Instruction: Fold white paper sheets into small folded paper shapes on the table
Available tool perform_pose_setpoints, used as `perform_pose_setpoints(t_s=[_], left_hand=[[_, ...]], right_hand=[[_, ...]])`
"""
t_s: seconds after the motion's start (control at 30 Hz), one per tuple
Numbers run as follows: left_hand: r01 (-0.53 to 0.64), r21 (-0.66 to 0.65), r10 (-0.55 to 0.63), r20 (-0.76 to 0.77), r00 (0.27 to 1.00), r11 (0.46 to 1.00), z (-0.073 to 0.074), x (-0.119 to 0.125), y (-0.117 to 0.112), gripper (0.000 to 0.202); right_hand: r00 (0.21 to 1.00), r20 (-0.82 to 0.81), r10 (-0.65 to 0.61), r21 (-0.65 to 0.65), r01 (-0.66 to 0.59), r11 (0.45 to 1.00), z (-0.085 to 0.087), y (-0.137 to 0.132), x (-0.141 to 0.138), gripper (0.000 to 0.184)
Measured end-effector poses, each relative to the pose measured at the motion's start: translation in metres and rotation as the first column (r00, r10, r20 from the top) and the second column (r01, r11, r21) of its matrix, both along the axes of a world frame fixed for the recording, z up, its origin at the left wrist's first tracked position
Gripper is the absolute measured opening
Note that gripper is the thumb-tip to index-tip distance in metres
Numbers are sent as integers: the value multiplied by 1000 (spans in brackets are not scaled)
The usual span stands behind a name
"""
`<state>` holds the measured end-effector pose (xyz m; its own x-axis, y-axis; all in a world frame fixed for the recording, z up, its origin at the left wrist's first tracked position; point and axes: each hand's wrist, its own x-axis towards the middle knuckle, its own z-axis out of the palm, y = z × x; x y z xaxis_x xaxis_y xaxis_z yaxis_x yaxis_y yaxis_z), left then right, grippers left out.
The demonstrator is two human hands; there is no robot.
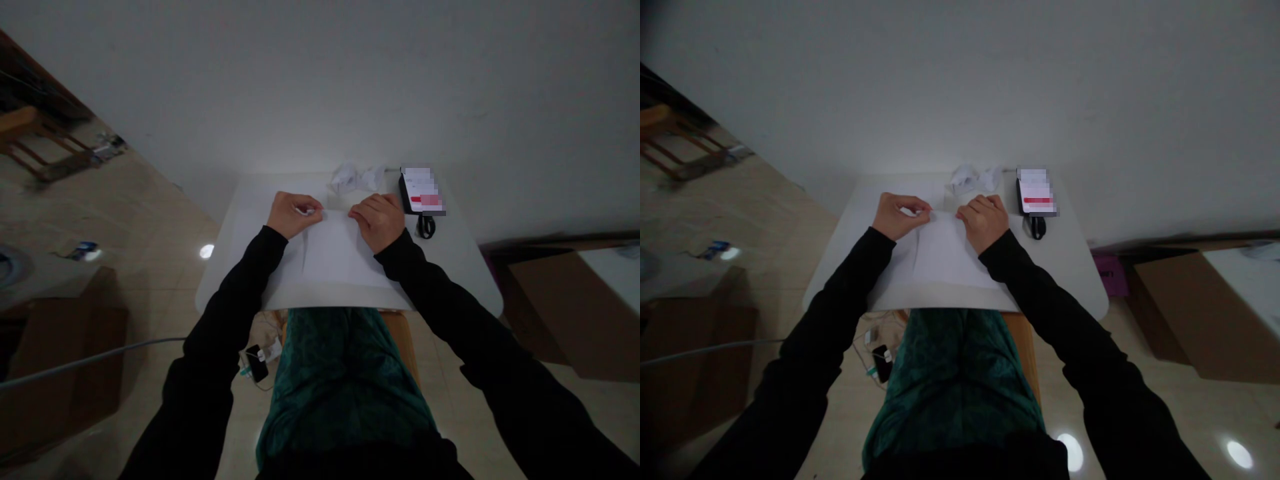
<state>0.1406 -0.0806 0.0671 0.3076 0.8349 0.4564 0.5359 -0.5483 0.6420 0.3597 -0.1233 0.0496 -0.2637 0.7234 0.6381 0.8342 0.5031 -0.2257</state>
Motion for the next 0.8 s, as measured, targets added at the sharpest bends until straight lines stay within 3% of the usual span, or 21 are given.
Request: perform_pose_setpoints(t_s=[0.1, 0.17, 0.27, 0.37, 0.57, 0.8], left_hand=[[-74, -63, 80, 99, 992, 995, -3, -17, 12, 8], [-114, -147, 150, 268, 952, 983, -4, -28, 20, 9], [26, -295, 120, 466, 876, 955, -5, -36, 26, 22], [221, -338, 16, 578, 816, 915, -9, -30, 24, 34], [439, -278, -152, 674, 723, 854, -14, -10, 11, 50], [471, -289, -165, 683, 711, 834, -12, -7, 10, 46]], right_hand=[[990, -138, -29, 17, 32, 999, 1, 5, 12, 23], [951, -308, -33, 12, 39, 999, 3, 8, 20, 19], [816, -578, -32, -31, 16, 999, 8, 12, 27, 17], [671, -741, -36, -61, -15, 998, 7, 17, 28, 19], [525, -845, -107, -151, -42, 988, -2, 25, 27, 21], [495, -859, -130, -176, -48, 983, -2, 25, 26, 16]])
